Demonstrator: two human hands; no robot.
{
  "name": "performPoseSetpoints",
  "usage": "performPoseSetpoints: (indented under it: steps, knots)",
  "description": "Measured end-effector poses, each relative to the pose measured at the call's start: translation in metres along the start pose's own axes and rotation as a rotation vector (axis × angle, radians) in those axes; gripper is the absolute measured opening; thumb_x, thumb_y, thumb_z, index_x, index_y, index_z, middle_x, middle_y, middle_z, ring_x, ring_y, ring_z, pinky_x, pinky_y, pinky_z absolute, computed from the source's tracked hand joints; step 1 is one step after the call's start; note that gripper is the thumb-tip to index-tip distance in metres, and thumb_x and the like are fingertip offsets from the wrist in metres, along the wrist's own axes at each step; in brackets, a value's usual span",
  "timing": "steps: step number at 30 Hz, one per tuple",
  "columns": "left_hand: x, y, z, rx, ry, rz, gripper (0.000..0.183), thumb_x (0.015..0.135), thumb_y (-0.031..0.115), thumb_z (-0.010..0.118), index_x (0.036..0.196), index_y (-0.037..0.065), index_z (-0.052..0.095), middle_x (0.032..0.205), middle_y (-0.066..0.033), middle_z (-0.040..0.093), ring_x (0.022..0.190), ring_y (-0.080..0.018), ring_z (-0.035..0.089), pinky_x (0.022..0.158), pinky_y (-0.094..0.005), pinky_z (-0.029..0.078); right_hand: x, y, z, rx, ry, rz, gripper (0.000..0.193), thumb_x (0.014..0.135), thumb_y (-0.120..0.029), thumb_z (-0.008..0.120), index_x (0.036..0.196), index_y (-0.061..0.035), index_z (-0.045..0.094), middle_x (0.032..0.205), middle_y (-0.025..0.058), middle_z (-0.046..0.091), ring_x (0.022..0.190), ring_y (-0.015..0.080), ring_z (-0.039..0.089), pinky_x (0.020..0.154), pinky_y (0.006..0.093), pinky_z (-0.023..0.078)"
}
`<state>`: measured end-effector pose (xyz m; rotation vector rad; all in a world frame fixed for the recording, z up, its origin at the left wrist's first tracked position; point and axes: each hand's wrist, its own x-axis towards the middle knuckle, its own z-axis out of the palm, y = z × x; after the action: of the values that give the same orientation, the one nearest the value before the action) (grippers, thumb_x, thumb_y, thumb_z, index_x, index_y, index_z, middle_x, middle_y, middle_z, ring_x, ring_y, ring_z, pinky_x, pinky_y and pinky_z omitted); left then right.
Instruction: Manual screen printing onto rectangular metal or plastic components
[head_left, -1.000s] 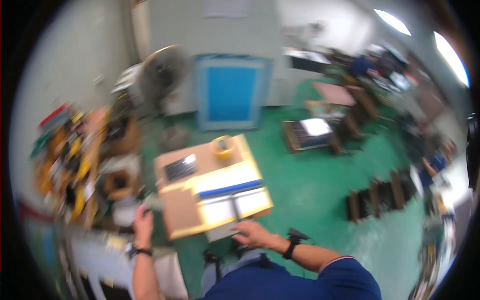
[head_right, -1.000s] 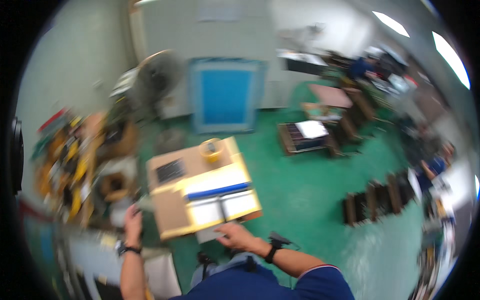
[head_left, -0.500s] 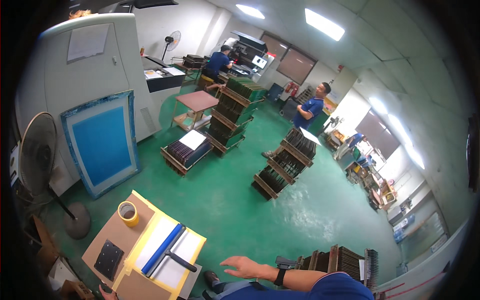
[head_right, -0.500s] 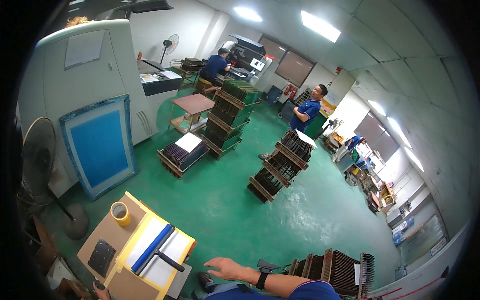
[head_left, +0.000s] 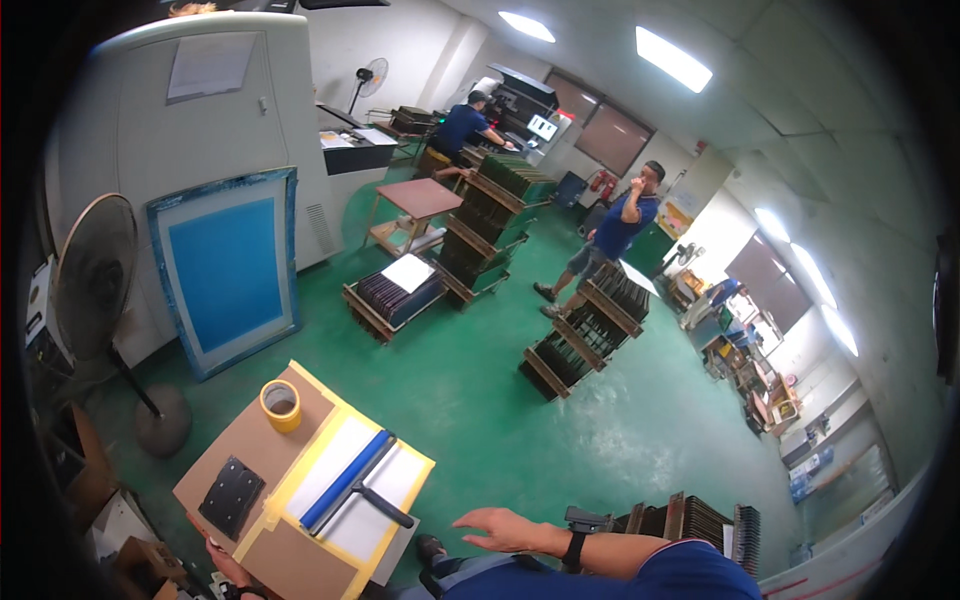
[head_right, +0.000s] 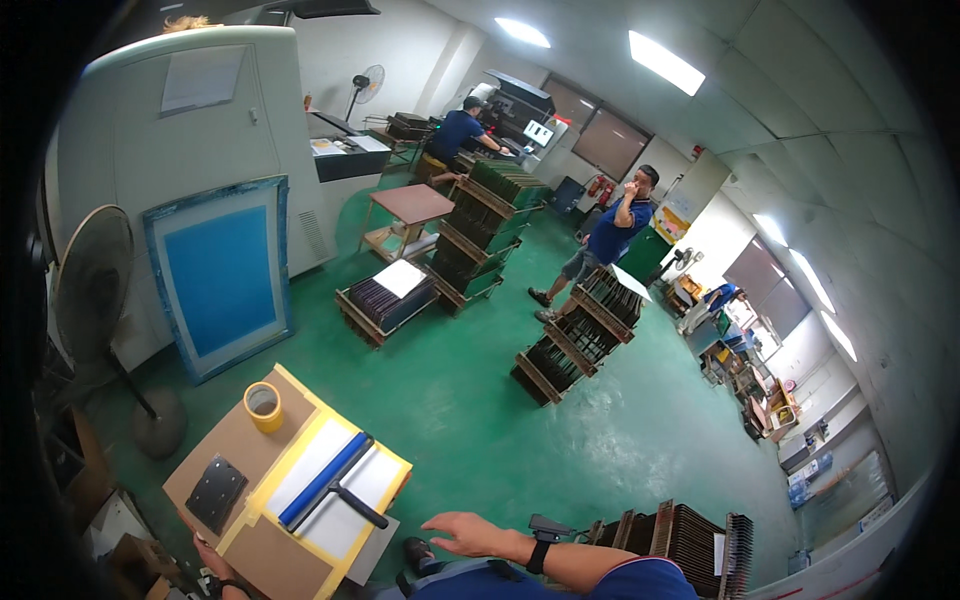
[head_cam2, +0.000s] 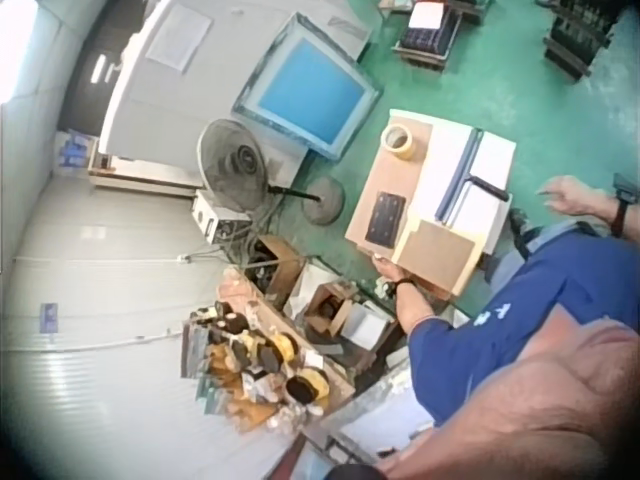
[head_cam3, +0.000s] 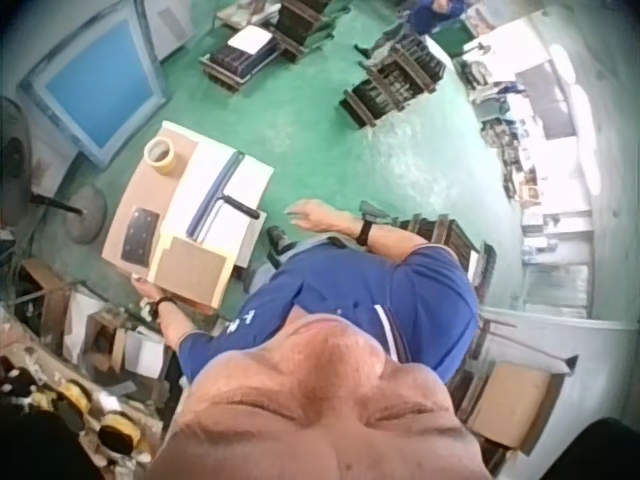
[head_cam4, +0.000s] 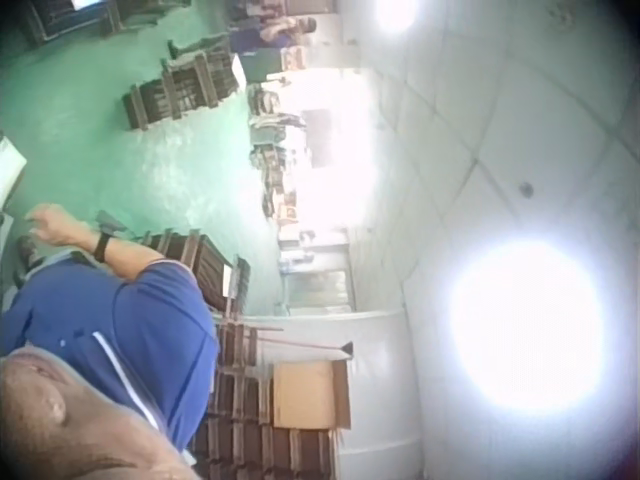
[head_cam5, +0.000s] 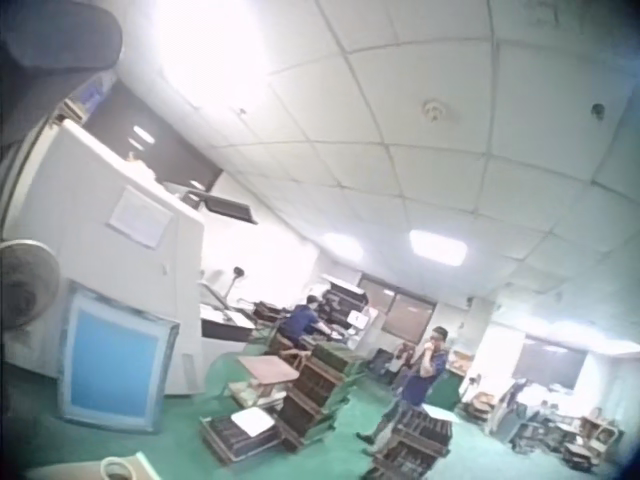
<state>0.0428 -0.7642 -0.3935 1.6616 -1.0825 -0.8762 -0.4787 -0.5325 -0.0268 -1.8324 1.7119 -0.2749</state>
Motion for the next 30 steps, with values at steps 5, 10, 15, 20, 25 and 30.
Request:
performPoseSetpoints:
  steps: [5, 10, 15, 20, 25, 30]
  knots:
    - [0.008, -0.007, -0.003, 0.077, 0.071, -0.052, 0.054, 0.088, 0.025, 0.067, 0.134, 0.007, 0.046, 0.114, -0.0149, 0.063, 0.1, -0.0251, 0.061, 0.084, -0.0351, 0.048, -0.001, 0.001, 0.007, 0.006, -0.034, -0.014, 0.036, 0.094, -0.026, 0.057, 0.125, -0.0078, 0.058, 0.12, 0.016, 0.062, 0.109, 0.0348, 0.059, 0.093, 0.0421, 0.048]
    - [0.015, 0.003, -0.022, 0.2, 0.21, 0.018, 0.064, 0.075, 0.023, 0.08, 0.128, 0.004, 0.05, 0.114, -0.0141, 0.063, 0.102, -0.0272, 0.062, 0.086, -0.0369, 0.048, -0.014, 0.002, 0.011, -0.007, -0.011, -0.032, 0.035, 0.094, -0.026, 0.058, 0.124, -0.0083, 0.058, 0.119, 0.0153, 0.062, 0.108, 0.0349, 0.059, 0.093, 0.0418, 0.048]
    - [0.026, 0.03, -0.131, 0.391, 0.604, -0.165, 0.068, 0.07, 0.03, 0.086, 0.124, 0.004, 0.053, 0.108, -0.0127, 0.066, 0.099, -0.0275, 0.065, 0.087, -0.0389, 0.051, -0.019, 0.002, 0.008, 0.076, 0.059, -0.089, 0.035, 0.093, -0.027, 0.06, 0.123, -0.0091, 0.06, 0.115, 0.015, 0.063, 0.105, 0.0346, 0.06, 0.091, 0.0413, 0.049]
    - [0.0, 0.145, -0.205, 0.495, 0.665, 0.2, 0.063, 0.077, 0.02, 0.082, 0.127, 0.001, 0.048, 0.116, -0.0157, 0.061, 0.106, -0.0288, 0.059, 0.094, -0.0373, 0.046, -0.02, 0.001, -0.016, 0.144, 0.198, -0.149, 0.023, 0.09, -0.025, 0.063, 0.105, -0.0075, 0.066, 0.097, 0.0119, 0.067, 0.089, 0.0305, 0.065, 0.077, 0.0381, 0.053]
    - [-0.137, 0.368, -0.128, 0.294, 0.329, 0.536, 0.062, 0.073, 0.006, 0.077, 0.126, 0.0, 0.047, 0.121, -0.0132, 0.054, 0.112, -0.0268, 0.053, 0.1, -0.0363, 0.041, -0.025, 0.007, -0.069, 0.205, 0.306, -0.209, 0.021, 0.089, -0.025, 0.063, 0.09, -0.0045, 0.065, 0.083, 0.0105, 0.065, 0.079, 0.0308, 0.064, 0.068, 0.04, 0.051]
    - [-0.284, 0.47, 0.017, -0.146, -0.268, 0.573, 0.052, 0.072, 0.009, 0.074, 0.116, 0.005, 0.047, 0.112, -0.0099, 0.054, 0.102, -0.0217, 0.057, 0.092, -0.0347, 0.048, -0.048, 0.006, -0.119, 0.276, 0.38, -0.444, 0.026, 0.089, -0.028, 0.063, 0.082, -0.004, 0.06, 0.077, 0.0112, 0.06, 0.074, 0.0305, 0.061, 0.064, 0.0411, 0.049]
